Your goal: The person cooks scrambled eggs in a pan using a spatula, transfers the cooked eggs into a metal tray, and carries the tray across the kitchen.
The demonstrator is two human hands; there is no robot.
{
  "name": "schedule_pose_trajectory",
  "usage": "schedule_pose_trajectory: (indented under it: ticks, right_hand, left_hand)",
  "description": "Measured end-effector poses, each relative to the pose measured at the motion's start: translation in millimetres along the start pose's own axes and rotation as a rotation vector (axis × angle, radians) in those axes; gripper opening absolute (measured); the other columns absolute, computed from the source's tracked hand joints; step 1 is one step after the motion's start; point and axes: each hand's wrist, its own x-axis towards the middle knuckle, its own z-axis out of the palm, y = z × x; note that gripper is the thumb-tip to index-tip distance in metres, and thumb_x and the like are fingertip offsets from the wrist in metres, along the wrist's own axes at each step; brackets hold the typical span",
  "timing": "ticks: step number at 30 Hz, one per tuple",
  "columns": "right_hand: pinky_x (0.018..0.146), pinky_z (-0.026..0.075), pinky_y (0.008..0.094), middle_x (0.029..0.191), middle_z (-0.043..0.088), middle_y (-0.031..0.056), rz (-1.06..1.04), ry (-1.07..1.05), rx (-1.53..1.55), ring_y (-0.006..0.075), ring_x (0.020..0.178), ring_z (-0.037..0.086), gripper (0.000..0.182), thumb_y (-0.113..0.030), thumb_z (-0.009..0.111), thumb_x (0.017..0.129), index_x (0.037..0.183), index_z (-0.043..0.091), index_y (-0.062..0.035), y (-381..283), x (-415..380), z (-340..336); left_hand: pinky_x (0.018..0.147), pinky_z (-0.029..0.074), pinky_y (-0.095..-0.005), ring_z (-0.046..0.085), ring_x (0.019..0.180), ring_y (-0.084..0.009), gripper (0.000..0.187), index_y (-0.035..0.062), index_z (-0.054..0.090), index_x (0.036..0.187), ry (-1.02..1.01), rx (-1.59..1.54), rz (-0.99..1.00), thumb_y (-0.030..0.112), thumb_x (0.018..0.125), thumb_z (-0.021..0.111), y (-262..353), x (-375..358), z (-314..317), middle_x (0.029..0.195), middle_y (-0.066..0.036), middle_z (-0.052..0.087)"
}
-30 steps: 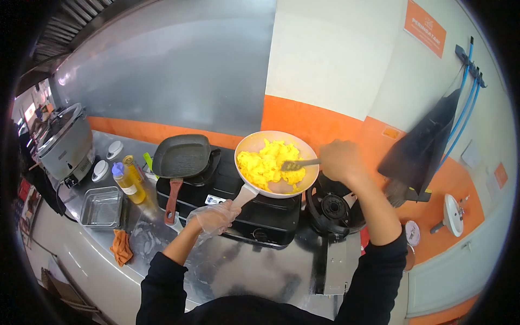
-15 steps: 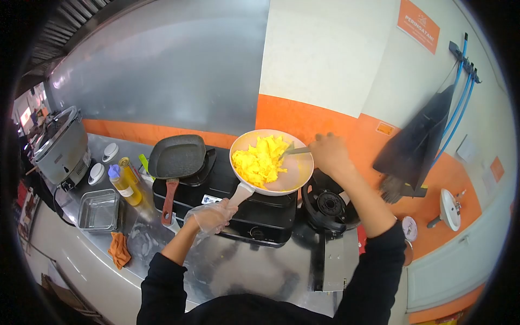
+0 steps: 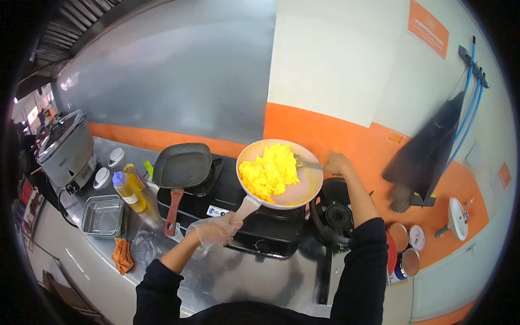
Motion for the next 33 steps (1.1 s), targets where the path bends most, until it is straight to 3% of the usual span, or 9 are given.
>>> schedule_pose_trajectory:
  ticks: [4,7,9,16,20,27,30,32,33]
  right_hand:
    - [0.052,0.047,0.0332,0.060,0.061,0.0149,-0.336,0.232,0.268,0.0236,0.051,0.061,0.035,-0.035,0.067,0.079,0.077,0.068,0.0004,8.7,11.9,18.2]
    - [0.053,0.047,0.0346,0.063,0.062,0.0162,-0.495,0.474,0.366,0.0253,0.054,0.062,0.030,-0.030,0.067,0.080,0.083,0.069,-0.0006,0.9,2.1,37.6]
    - [0.053,0.047,0.0356,0.063,0.062,0.0154,-0.555,0.566,0.212,0.0260,0.055,0.061,0.026,-0.027,0.066,0.080,0.088,0.069,-0.0022,-7.7,-31.0,33.7]
    - [0.051,0.046,0.0347,0.071,0.059,0.0103,-0.542,0.741,-0.232,0.0240,0.063,0.061,0.026,-0.015,0.061,0.081,0.106,0.061,-0.0100,-45.2,-177.3,5.5]
    - [0.054,0.046,0.0400,0.067,0.056,0.0122,-0.416,0.657,-0.159,0.0303,0.059,0.059,0.030,-0.011,0.064,0.076,0.106,0.063,-0.0086,-35.8,-220.4,-34.9]
    - [0.061,0.046,0.0405,0.068,0.059,0.0182,-0.388,0.244,0.002,0.0350,0.066,0.058,0.016,-0.012,0.061,0.079,0.093,0.067,-0.0051,-55.4,-234.3,-87.9]
    - [0.066,0.047,0.0420,0.078,0.062,0.0187,-0.530,0.136,-0.086,0.0343,0.073,0.061,0.017,-0.014,0.058,0.081,0.091,0.066,-0.0034,-84.6,-197.3,-57.0]
    - [0.066,0.050,0.0414,0.084,0.064,0.0184,-0.405,0.172,-0.197,0.0340,0.079,0.063,0.016,-0.013,0.057,0.080,0.089,0.066,-0.0024,-118.4,-174.0,-32.8]
    - [0.066,0.052,0.0396,0.083,0.065,0.0153,-0.346,0.223,-0.204,0.0313,0.082,0.065,0.016,-0.013,0.057,0.080,0.087,0.068,-0.0043,-134.7,-174.8,-33.7]
  left_hand:
    - [0.041,0.041,-0.0316,0.050,0.044,-0.0158,0.042,0.0015,0.038,0.106,-0.054,-0.019,0.054,0.041,0.095,0.043,-16.4,15.4,1.1,0.059,-0.006,0.050]
    - [0.042,0.043,-0.0325,0.052,0.046,-0.0181,0.046,-0.0003,0.038,0.112,-0.024,0.302,0.489,0.042,0.094,0.042,-29.7,16.9,3.8,0.060,-0.008,0.052]
    - [0.044,0.044,-0.0326,0.054,0.048,-0.0203,0.053,-0.0023,0.036,0.120,-0.021,0.086,0.063,0.043,0.094,0.042,-0.4,0.2,-0.7,0.063,-0.011,0.055]
    - [0.041,0.040,-0.0296,0.050,0.046,-0.0143,0.055,0.0022,0.034,0.129,-0.003,0.049,-0.018,0.042,0.093,0.046,-0.5,1.3,1.8,0.062,-0.005,0.052]
    - [0.038,0.037,-0.0286,0.044,0.043,-0.0122,0.041,0.0063,0.040,0.118,-0.009,0.128,0.171,0.039,0.094,0.046,-11.9,6.3,4.8,0.060,-0.002,0.047]
    - [0.036,0.033,-0.0285,0.040,0.041,-0.0116,0.026,0.0115,0.042,0.100,0.062,-0.054,0.089,0.037,0.095,0.044,-33.7,26.6,13.5,0.058,0.000,0.041]
    - [0.036,0.033,-0.0279,0.039,0.042,-0.0115,0.025,0.0127,0.042,0.099,0.099,0.245,0.563,0.038,0.095,0.044,-34.9,23.4,9.5,0.058,0.001,0.041]
    - [0.036,0.033,-0.0275,0.040,0.042,-0.0115,0.026,0.0122,0.042,0.101,0.000,-0.130,0.028,0.037,0.095,0.044,-1.0,-3.0,8.1,0.058,0.000,0.041]
    - [0.036,0.033,-0.0275,0.040,0.042,-0.0115,0.026,0.0122,0.042,0.101,0.000,-0.123,0.022,0.037,0.095,0.044,-6.7,0.0,7.2,0.058,0.000,0.041]
